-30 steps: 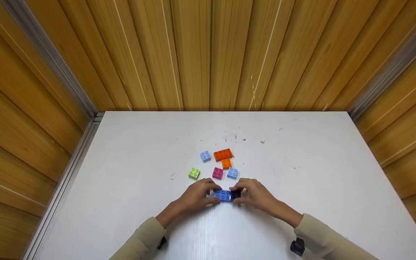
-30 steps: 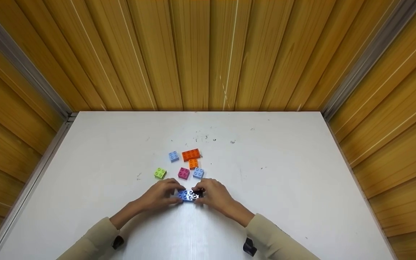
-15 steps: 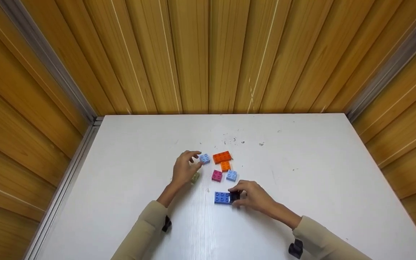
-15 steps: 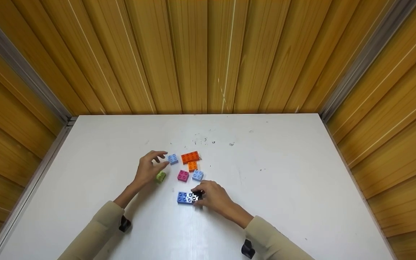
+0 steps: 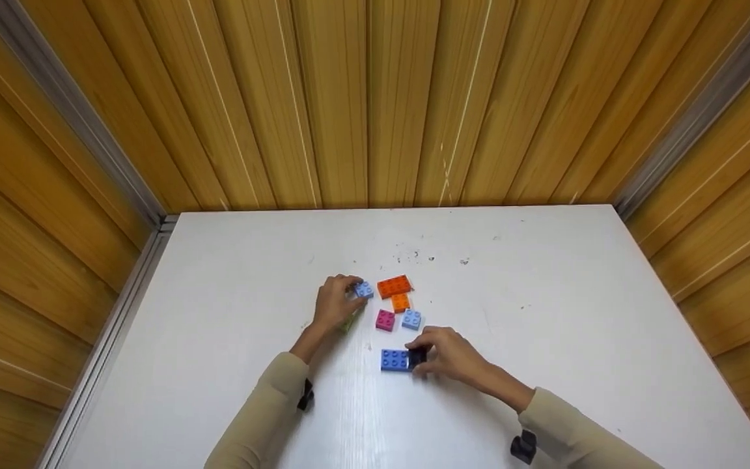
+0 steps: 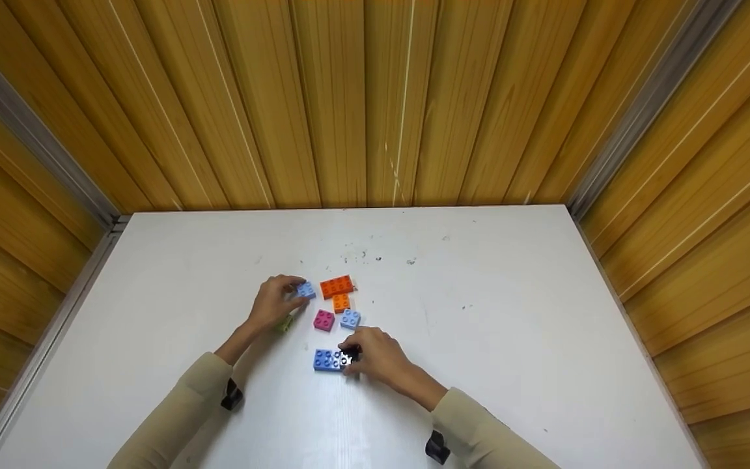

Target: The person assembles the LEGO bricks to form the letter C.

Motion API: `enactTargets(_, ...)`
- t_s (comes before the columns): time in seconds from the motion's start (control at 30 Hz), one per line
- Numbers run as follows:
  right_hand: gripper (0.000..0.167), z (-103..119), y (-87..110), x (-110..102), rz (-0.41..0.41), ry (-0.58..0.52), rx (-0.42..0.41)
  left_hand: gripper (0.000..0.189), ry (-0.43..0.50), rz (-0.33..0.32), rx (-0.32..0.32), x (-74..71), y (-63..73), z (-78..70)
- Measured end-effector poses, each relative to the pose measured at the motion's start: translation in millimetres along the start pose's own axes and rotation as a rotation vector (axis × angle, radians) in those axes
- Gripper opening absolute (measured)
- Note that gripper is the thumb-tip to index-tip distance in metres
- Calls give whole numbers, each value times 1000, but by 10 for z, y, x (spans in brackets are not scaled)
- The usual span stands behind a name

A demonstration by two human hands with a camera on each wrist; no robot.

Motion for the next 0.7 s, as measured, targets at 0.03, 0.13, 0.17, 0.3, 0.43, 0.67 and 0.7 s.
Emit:
enactTargets(0.03,42,-1,-4,-3,-4,-1,0,32,7,4,-5,-9,2,-3)
enactTargets(0.13,42,-2,-9,-16,-15,-1,9,32,32,4,-5,-61,20,-19)
enactTargets(0.17,42,-3,-9,-19,-15,-1,13,33,43,3,-1,-84,29,-28)
enactTargets(0.3,41,-9,0,-27,-14,-5,26,33,72,-4,59,-188,86,-76)
enactTargets(0.43,41,-10,1,-30,-21,-8,24,33,80,11,163,-282,227,-142)
enactTargets(0.67,43,6,-19,1,-2,-24,-2,35,125,161,230,-327,673,-186)
enactTargets(0.7,43,7,-19,1,-2,-26,0,36,129,181,243,-321,724,-194)
Point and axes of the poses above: each hand's wrist, its own y-axis away from the middle knuckle, its own x-axis out of the palm, z = x × y, the point moved 4 cm from there along -y, towards the middle knuckle, and after that the axes turned 11 degrees about -y, right-handed, at the moved point
